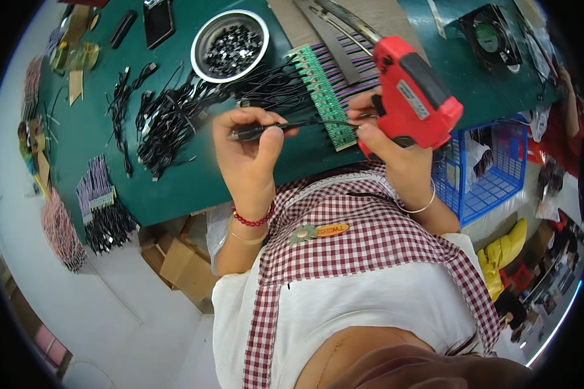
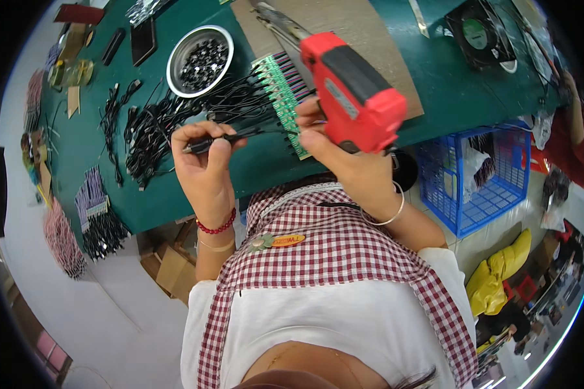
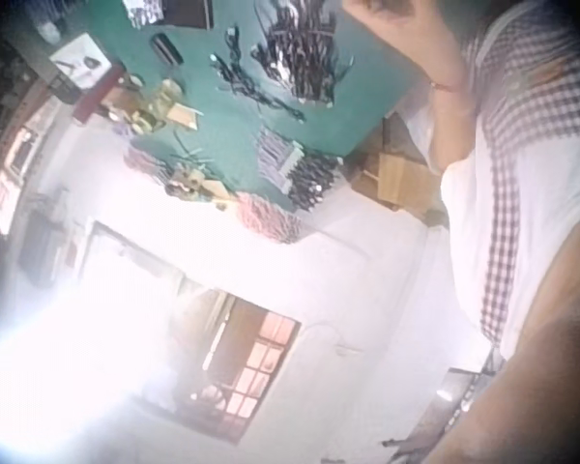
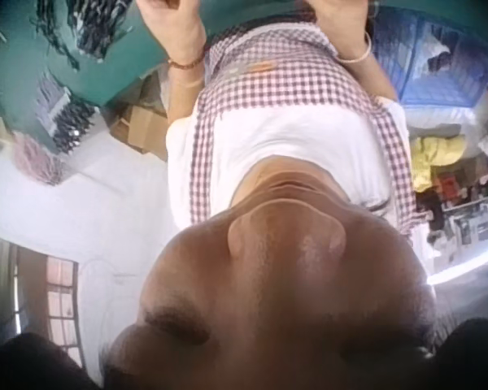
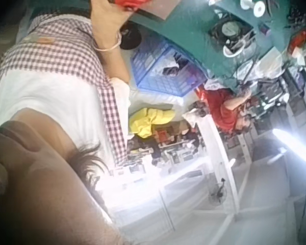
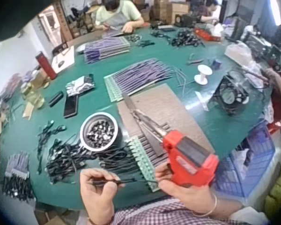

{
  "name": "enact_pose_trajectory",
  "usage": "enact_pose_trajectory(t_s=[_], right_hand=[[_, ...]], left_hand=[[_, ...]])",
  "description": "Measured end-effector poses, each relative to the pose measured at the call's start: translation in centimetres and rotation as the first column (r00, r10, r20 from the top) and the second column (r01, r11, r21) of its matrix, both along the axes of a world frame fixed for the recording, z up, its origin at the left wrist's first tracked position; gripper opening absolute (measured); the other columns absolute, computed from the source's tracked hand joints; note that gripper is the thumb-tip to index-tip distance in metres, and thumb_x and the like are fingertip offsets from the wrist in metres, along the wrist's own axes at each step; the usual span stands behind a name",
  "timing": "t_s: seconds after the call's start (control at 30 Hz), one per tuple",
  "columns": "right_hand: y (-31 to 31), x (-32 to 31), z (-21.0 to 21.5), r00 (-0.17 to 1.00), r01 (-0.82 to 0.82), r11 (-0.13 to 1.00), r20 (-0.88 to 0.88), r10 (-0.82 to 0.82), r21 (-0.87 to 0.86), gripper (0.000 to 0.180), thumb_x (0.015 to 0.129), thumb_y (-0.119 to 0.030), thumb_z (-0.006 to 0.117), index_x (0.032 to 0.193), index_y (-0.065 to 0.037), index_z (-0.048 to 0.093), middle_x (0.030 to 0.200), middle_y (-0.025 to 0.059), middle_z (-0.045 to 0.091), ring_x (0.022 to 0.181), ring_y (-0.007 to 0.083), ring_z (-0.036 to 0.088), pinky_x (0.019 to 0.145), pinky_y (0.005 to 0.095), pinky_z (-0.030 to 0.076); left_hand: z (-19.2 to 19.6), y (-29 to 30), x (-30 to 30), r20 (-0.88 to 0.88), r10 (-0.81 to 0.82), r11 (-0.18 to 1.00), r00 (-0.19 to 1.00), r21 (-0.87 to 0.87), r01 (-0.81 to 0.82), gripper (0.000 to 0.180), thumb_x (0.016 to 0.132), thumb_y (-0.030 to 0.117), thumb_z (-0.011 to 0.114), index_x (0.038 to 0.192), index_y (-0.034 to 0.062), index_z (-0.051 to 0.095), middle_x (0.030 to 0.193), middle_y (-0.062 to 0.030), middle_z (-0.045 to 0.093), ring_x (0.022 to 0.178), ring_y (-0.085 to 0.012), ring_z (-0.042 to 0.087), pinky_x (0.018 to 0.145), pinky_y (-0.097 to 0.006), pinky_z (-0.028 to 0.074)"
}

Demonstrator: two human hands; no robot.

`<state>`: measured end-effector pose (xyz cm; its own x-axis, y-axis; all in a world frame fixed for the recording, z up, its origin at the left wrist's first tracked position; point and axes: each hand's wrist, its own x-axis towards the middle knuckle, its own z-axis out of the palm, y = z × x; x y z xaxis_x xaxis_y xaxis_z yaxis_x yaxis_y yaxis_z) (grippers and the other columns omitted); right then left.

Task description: The person solders the wire leads of USB cables onto circuit board strips using a soldering tool, then moves the finished pieces and positions new boards on the table.

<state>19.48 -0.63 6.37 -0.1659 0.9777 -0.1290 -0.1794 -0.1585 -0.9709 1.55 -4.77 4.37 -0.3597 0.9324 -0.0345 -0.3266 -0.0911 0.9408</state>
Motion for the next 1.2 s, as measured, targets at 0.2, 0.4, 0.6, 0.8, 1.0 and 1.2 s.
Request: enact_pose_trajectory(t_s=[0.2,0.4,0.6,0.8,1.0,1.2], right_hand=[[-0.2,-0.4,-0.1,0.997,-0.031,0.992,0.081,0.021,0.125,0.017,0.083,-0.005,0.064,0.098,-0.001,0.058,0.087,0.0023,0.059,0.078,0.008,0.056,0.069,0.0238,0.047],[-0.2,0.1,-0.6,0.982,-0.097,0.985,0.175,0.072,0.14,0.009,0.082,-0.005,0.064,0.09,-0.002,0.061,0.081,0.0002,0.06,0.075,0.0061,0.056,0.065,0.0231,0.046],[-0.6,0.2,-0.4,0.991,-0.084,0.996,0.102,0.088,-0.041,0.011,0.08,-0.007,0.067,0.088,-0.002,0.062,0.079,0.0002,0.061,0.074,0.0071,0.057,0.066,0.0236,0.046],[-1.2,0.5,-1.4,0.992,-0.042,0.999,0.123,0.041,0.01,0.012,0.08,-0.007,0.067,0.09,-0.002,0.062,0.086,0.0012,0.064,0.079,0.0083,0.059,0.07,0.0248,0.047],[-0.3,0.9,-1.2,0.996,0.012,1.0,0.091,-0.012,0.002,0.04,0.079,0.002,0.062,0.115,0.002,0.045,0.089,0.0101,0.062,0.082,0.0176,0.061,0.073,0.0301,0.05],[0.2,1.2,-1.4,0.996,-0.086,0.996,0.04,0.086,0.013,0.027,0.081,-0.004,0.065,0.106,0.0,0.054,0.089,0.0053,0.062,0.079,0.0108,0.058,0.069,0.0248,0.047]], left_hand=[[0.3,-0.3,0.3,-0.118,0.074,0.996,0.99,-0.048,-0.08,0.025,0.081,-0.009,0.053,0.1,0.002,0.04,0.095,-0.009,0.049,0.091,-0.0187,0.055,0.075,-0.037,0.056],[0.0,-1.0,-0.2,-0.529,0.073,0.992,0.846,-0.053,-0.119,0.036,0.078,-0.004,0.06,0.109,0.001,0.043,0.1,-0.0103,0.052,0.097,-0.0219,0.055,0.087,-0.039,0.048],[0.5,0.5,1.1,-0.854,-0.098,0.932,0.511,0.102,0.349,0.033,0.071,0.008,0.068,0.1,0.0018,0.057,0.102,-0.014,0.059,0.102,-0.0319,0.054,0.095,-0.044,0.038],[-0.5,0.7,3.3,-0.719,-0.245,0.924,0.65,0.028,0.38,0.011,0.075,-0.002,0.065,0.082,-0.0003,0.056,0.072,-0.0088,0.059,0.06,-0.0181,0.056,0.057,-0.026,0.045],[0.3,0.9,3.1,-0.678,-0.253,0.958,0.69,-0.077,0.276,0.009,0.078,0.001,0.065,0.08,-0.002,0.057,0.069,-0.0054,0.059,0.058,-0.0091,0.054,0.053,-0.022,0.043],[0.1,0.7,2.2,-0.314,-0.477,0.878,0.821,-0.217,0.427,0.016,0.086,0.013,0.065,0.083,-0.0012,0.058,0.072,-0.0033,0.061,0.062,-0.0052,0.054,0.055,-0.019,0.042]])
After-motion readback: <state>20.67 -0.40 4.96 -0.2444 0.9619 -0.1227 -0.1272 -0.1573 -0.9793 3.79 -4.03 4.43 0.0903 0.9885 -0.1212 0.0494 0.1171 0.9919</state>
